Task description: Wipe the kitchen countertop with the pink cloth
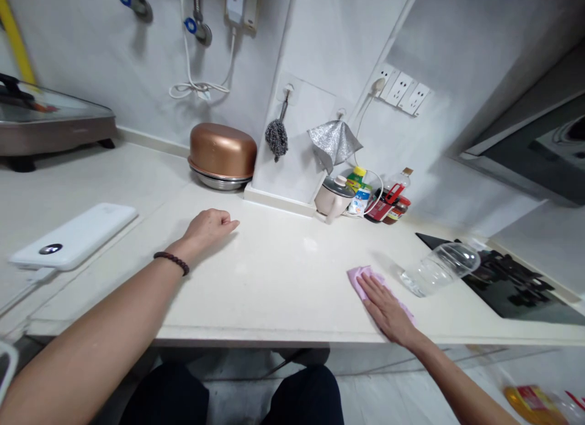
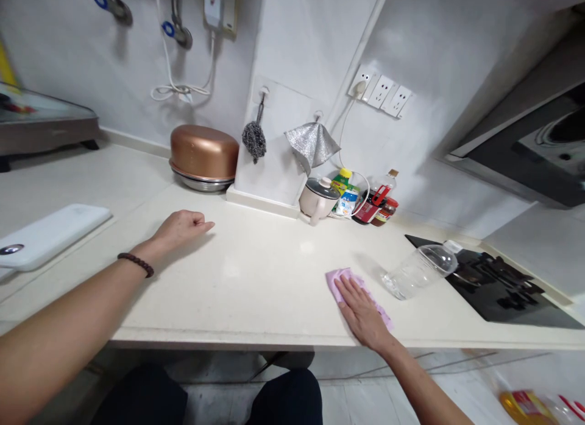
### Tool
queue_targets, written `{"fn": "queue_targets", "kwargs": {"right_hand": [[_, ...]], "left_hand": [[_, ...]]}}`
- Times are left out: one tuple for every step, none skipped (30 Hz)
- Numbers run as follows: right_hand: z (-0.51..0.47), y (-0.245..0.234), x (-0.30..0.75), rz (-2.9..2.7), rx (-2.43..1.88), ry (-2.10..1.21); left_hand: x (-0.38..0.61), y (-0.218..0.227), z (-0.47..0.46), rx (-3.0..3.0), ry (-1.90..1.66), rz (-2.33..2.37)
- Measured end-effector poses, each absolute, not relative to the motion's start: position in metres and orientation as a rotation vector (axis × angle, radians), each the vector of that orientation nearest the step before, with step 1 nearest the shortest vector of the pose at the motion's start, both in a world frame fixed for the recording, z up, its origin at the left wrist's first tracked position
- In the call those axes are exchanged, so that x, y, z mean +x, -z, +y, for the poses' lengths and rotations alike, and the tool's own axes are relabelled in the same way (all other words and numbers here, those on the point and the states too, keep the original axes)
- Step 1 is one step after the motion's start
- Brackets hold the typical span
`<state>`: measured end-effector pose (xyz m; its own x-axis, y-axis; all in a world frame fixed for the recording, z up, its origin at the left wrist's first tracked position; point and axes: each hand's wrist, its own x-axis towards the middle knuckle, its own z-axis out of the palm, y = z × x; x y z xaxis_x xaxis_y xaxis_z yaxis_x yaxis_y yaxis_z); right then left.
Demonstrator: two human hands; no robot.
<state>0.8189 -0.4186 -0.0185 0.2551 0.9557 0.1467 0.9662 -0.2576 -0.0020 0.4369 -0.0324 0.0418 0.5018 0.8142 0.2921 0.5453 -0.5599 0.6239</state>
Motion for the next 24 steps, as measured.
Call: {"fn": "queue_targets", "kwargs": {"right_hand": [[-0.415, 0.016, 0.813, -1.909, -2.385, 0.143], [-0.411, 0.014, 0.81, -1.945, -2.364, 0.114], [-0.405, 0.012, 0.81, -1.966, -2.349, 0.092], [-0.399, 0.01, 0.812, -1.97, -2.34, 0.084], [-0.391, 0.008, 0.817, -1.964, -2.336, 0.086], [-0.382, 0.008, 0.824, -1.953, -2.335, 0.096], [-0.371, 0.008, 0.833, -1.94, -2.333, 0.111], [-0.36, 0.009, 0.842, -1.929, -2.332, 0.127], [-0.348, 0.011, 0.852, -1.921, -2.332, 0.142], [-0.336, 0.013, 0.862, -1.912, -2.336, 0.156], [-0.323, 0.014, 0.871, -1.903, -2.344, 0.166], [-0.311, 0.016, 0.88, -1.893, -2.358, 0.173], [-0.299, 0.017, 0.889, -1.877, -2.38, 0.179], [-0.287, 0.018, 0.898, -1.855, -2.407, 0.183], [-0.276, 0.018, 0.905, -1.829, -2.436, 0.187], [-0.266, 0.018, 0.913, -1.803, -2.464, 0.189], [-0.256, 0.018, 0.919, -1.776, -2.493, 0.191], [-0.247, 0.017, 0.924, -1.745, -2.526, 0.19], [-0.238, 0.016, 0.929, -1.714, -2.559, 0.185], [-0.231, 0.015, 0.932, -1.686, -2.59, 0.178], [-0.226, 0.014, 0.933, -1.661, -2.616, 0.172], [-0.222, 0.013, 0.934, -1.64, -2.635, 0.167], [-0.22, 0.012, 0.932, -1.625, -2.646, 0.166], [-0.219, 0.011, 0.929, -1.617, -2.65, 0.168]], "left_hand": [[0.438, -0.043, -0.035, 2.299, -0.786, 1.104], [0.439, -0.044, -0.037, 2.304, -0.782, 1.09], [0.439, -0.044, -0.039, 2.307, -0.779, 1.077], [0.44, -0.044, -0.04, 2.309, -0.779, 1.069], [0.441, -0.043, -0.04, 2.311, -0.777, 1.062], [0.442, -0.042, -0.04, 2.313, -0.773, 1.057], [0.442, -0.041, -0.04, 2.317, -0.769, 1.052], [0.443, -0.04, -0.039, 2.322, -0.763, 1.047], [0.443, -0.038, -0.037, 2.329, -0.759, 1.042], [0.444, -0.037, -0.035, 2.336, -0.755, 1.037], [0.444, -0.036, -0.033, 2.344, -0.755, 1.034], [0.444, -0.035, -0.032, 2.35, -0.758, 1.031], [0.445, -0.034, -0.031, 2.355, -0.762, 1.028], [0.445, -0.034, -0.029, 2.358, -0.766, 1.027], [0.445, -0.034, -0.029, 2.359, -0.769, 1.029], [0.445, -0.035, -0.028, 2.356, -0.769, 1.034], [0.445, -0.035, -0.027, 2.352, -0.766, 1.044], [0.445, -0.035, -0.026, 2.345, -0.762, 1.056], [0.444, -0.035, -0.026, 2.337, -0.757, 1.073], [0.444, -0.035, -0.025, 2.329, -0.754, 1.089], [0.444, -0.035, -0.024, 2.321, -0.756, 1.102], [0.443, -0.035, -0.022, 2.313, -0.762, 1.114], [0.443, -0.034, -0.021, 2.307, -0.769, 1.126], [0.442, -0.034, -0.02, 2.301, -0.778, 1.138]]}}
